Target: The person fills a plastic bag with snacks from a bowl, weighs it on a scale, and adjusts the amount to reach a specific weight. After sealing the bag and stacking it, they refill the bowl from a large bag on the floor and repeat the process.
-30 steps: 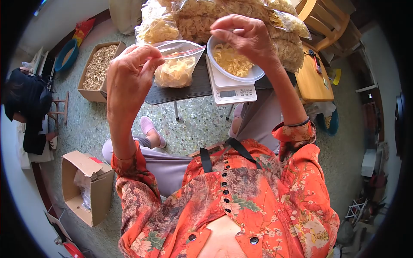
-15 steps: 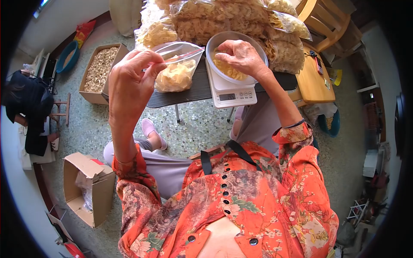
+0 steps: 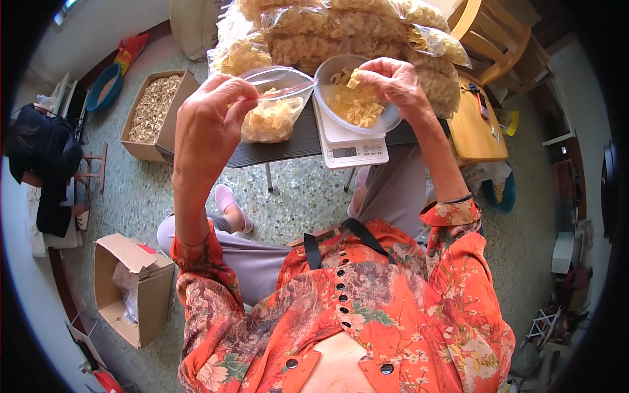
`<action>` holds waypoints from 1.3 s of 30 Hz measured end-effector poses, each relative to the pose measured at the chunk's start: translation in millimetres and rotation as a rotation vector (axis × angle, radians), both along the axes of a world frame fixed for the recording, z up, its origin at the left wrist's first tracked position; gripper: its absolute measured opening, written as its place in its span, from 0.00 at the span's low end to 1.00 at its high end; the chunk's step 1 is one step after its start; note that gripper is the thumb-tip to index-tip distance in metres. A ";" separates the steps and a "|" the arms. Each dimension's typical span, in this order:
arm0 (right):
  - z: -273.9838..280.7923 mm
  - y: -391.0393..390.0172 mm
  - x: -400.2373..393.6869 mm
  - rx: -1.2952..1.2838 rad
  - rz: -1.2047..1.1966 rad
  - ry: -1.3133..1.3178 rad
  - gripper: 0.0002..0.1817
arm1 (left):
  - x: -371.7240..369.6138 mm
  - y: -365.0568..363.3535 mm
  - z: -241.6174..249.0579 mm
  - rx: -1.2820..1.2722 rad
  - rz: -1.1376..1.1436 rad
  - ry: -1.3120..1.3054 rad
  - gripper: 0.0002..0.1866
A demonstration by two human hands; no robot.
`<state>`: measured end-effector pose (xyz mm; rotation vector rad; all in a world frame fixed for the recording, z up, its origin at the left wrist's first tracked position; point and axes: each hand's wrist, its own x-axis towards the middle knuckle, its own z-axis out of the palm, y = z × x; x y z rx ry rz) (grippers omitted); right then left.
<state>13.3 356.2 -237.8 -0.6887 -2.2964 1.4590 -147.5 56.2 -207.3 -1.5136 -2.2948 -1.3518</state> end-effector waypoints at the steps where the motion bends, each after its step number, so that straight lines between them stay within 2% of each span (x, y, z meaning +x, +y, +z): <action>1: 3.7 2.8 3.8 -0.081 0.009 0.042 0.15 | 0.8 1.0 -0.7 0.047 0.005 0.018 0.05; 3: 14.2 0.2 6.8 -0.220 0.018 0.116 0.13 | 0.3 2.2 -2.7 0.069 -0.003 -0.023 0.05; 8: 44.0 -37.2 -10.1 -0.283 0.114 0.319 0.11 | 0.6 2.1 -1.4 0.074 0.023 -0.034 0.05; 10: 55.6 -71.1 -25.0 -0.075 0.074 0.394 0.11 | 1.9 2.0 0.7 0.028 0.005 -0.025 0.04; 12: 43.9 -96.2 -44.3 0.171 0.096 0.491 0.08 | 1.2 0.5 0.6 0.032 0.011 -0.014 0.05; 14: 46.3 -116.3 -50.1 0.377 0.089 0.313 0.08 | -2.3 -1.6 -1.9 0.013 -0.003 0.058 0.06; 16: 45.7 -120.2 -54.8 0.654 0.188 0.152 0.07 | -1.8 -2.4 -1.2 0.010 0.005 0.063 0.06; 18: 34.2 -120.4 -64.9 0.726 0.268 0.422 0.05 | -2.2 -3.5 0.1 0.009 0.013 0.066 0.06; 19: 33.9 -118.6 -65.2 0.723 0.274 0.420 0.05 | -2.9 -4.4 0.6 -0.001 0.025 0.062 0.06; 22: 36.3 -98.8 -57.0 0.791 0.168 0.633 0.05 | -6.4 -4.6 -2.4 0.030 0.056 0.043 0.04; 26: 31.9 -72.4 -23.5 0.553 0.000 0.344 0.04 | -4.5 -2.2 -2.6 0.060 0.083 0.040 0.03; 31: 19.1 -20.5 16.8 0.596 0.268 -0.139 0.08 | -0.8 0.2 -3.4 0.028 0.085 0.039 0.04; 34: 9.3 -7.1 20.9 0.746 0.328 -0.174 0.09 | -1.0 -1.3 -1.7 -0.056 0.067 0.052 0.05; 35: 8.7 -4.1 23.1 0.807 0.341 -0.262 0.10 | -1.1 -0.7 -2.5 -0.057 0.060 0.056 0.05; 39: -1.2 -1.5 15.6 0.881 0.349 -0.289 0.11 | 1.1 2.0 -3.5 0.003 0.031 0.053 0.05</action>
